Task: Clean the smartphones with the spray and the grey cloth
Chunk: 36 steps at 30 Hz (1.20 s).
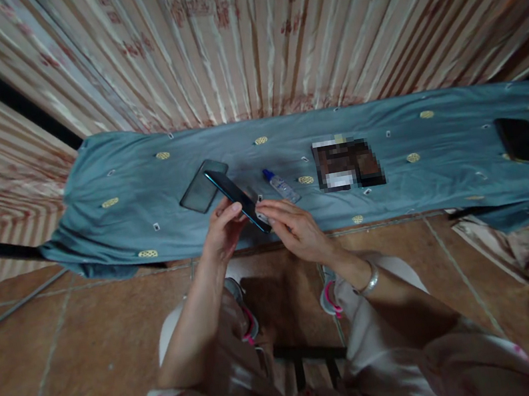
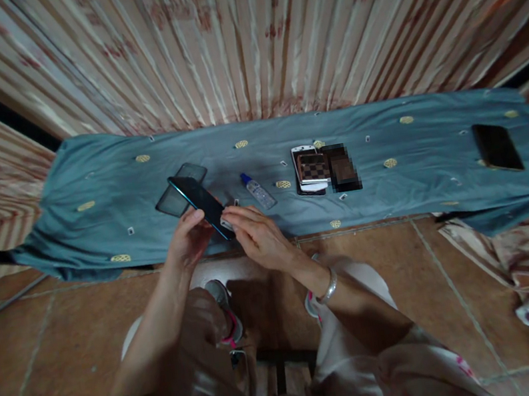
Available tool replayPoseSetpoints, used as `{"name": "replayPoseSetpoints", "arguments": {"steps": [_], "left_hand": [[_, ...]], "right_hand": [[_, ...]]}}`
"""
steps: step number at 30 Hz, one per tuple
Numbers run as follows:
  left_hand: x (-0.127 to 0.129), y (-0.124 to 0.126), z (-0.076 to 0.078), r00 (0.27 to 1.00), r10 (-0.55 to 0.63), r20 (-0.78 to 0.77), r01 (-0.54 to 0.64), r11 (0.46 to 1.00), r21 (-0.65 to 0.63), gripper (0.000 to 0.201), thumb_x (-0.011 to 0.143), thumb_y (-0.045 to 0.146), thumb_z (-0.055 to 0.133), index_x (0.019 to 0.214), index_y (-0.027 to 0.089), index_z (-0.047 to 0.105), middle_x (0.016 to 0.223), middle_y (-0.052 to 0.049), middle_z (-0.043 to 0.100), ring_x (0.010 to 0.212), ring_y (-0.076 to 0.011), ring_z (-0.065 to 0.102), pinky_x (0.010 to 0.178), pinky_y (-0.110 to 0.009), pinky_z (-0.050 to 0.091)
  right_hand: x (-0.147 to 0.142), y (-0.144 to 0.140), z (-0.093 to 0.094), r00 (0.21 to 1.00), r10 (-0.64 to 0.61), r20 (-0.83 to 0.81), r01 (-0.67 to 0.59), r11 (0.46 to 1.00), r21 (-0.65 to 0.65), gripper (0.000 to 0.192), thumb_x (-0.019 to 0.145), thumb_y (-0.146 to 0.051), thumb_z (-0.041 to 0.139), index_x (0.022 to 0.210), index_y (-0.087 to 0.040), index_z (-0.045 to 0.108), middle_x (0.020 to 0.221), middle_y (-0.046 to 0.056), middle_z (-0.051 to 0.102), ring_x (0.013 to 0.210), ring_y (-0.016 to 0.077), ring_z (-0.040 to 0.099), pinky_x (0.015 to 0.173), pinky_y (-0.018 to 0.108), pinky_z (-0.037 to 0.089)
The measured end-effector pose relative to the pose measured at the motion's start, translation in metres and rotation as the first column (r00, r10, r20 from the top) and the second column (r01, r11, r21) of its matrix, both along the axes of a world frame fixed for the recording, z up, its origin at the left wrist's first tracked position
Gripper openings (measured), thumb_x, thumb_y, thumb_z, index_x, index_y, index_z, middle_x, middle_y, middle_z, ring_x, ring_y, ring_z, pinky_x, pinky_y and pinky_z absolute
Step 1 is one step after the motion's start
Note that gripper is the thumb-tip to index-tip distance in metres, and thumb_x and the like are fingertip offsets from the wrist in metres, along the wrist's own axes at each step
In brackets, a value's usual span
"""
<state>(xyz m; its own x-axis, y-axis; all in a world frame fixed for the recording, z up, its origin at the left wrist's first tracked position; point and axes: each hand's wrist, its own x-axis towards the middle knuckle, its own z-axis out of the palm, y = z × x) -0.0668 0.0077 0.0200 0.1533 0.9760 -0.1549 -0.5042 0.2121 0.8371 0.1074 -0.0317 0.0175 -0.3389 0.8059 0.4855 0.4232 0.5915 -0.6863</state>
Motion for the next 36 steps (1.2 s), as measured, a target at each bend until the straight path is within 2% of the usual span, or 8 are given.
{"name": "replayPoseSetpoints", "arguments": {"steps": [6, 15, 23, 36], "left_hand": [[-0.001, 0.0, 0.001, 1.0, 0.003, -0.006, -0.003, 1.0, 0.007, 0.036, 0.057, 0.033, 0.081, 0.088, 0.018, 0.071, 0.079, -0.003, 0.071, 0.089, -0.0233, 0.069, 0.076, -0.033, 0.052], [-0.006, 0.001, 0.003, 1.0, 0.025, 0.011, -0.025, 1.0, 0.001, 0.038, 0.057, 0.037, 0.081, 0.089, 0.019, 0.07, 0.082, -0.003, 0.072, 0.093, -0.0245, 0.068, 0.076, -0.034, 0.053], [-0.012, 0.005, 0.001, 0.997, 0.077, 0.004, -0.077, 0.997, 0.012, 0.038, 0.058, 0.035, 0.082, 0.09, 0.02, 0.07, 0.085, -0.001, 0.072, 0.082, -0.0167, 0.067, 0.078, -0.029, 0.051], [-0.009, 0.005, 0.002, 0.995, 0.096, 0.003, -0.096, 0.995, 0.03, 0.036, 0.058, 0.031, 0.084, 0.089, 0.02, 0.069, 0.081, 0.001, 0.07, 0.071, -0.012, 0.063, 0.068, -0.025, 0.05]], "right_hand": [[0.003, 0.005, -0.005, 0.999, -0.014, 0.032, 0.015, 0.999, -0.039, 0.04, 0.095, -0.015, 0.039, 0.128, -0.024, 0.061, 0.131, 0.009, 0.064, 0.124, 0.0205, 0.058, 0.109, 0.043, 0.046], [0.001, 0.004, -0.006, 0.999, -0.036, 0.035, 0.037, 0.999, -0.014, 0.038, 0.095, -0.015, 0.04, 0.125, -0.022, 0.063, 0.128, 0.011, 0.065, 0.122, 0.021, 0.059, 0.107, 0.043, 0.047], [0.0, 0.002, -0.005, 0.999, -0.035, 0.027, 0.035, 0.999, -0.014, 0.038, 0.094, -0.015, 0.04, 0.123, -0.022, 0.064, 0.125, 0.01, 0.066, 0.118, 0.0216, 0.061, 0.106, 0.044, 0.048], [-0.003, -0.002, 0.001, 1.0, -0.025, 0.012, 0.024, 0.999, 0.023, 0.038, 0.094, -0.013, 0.04, 0.123, -0.022, 0.063, 0.126, 0.011, 0.066, 0.119, 0.021, 0.06, 0.105, 0.043, 0.049]]}}
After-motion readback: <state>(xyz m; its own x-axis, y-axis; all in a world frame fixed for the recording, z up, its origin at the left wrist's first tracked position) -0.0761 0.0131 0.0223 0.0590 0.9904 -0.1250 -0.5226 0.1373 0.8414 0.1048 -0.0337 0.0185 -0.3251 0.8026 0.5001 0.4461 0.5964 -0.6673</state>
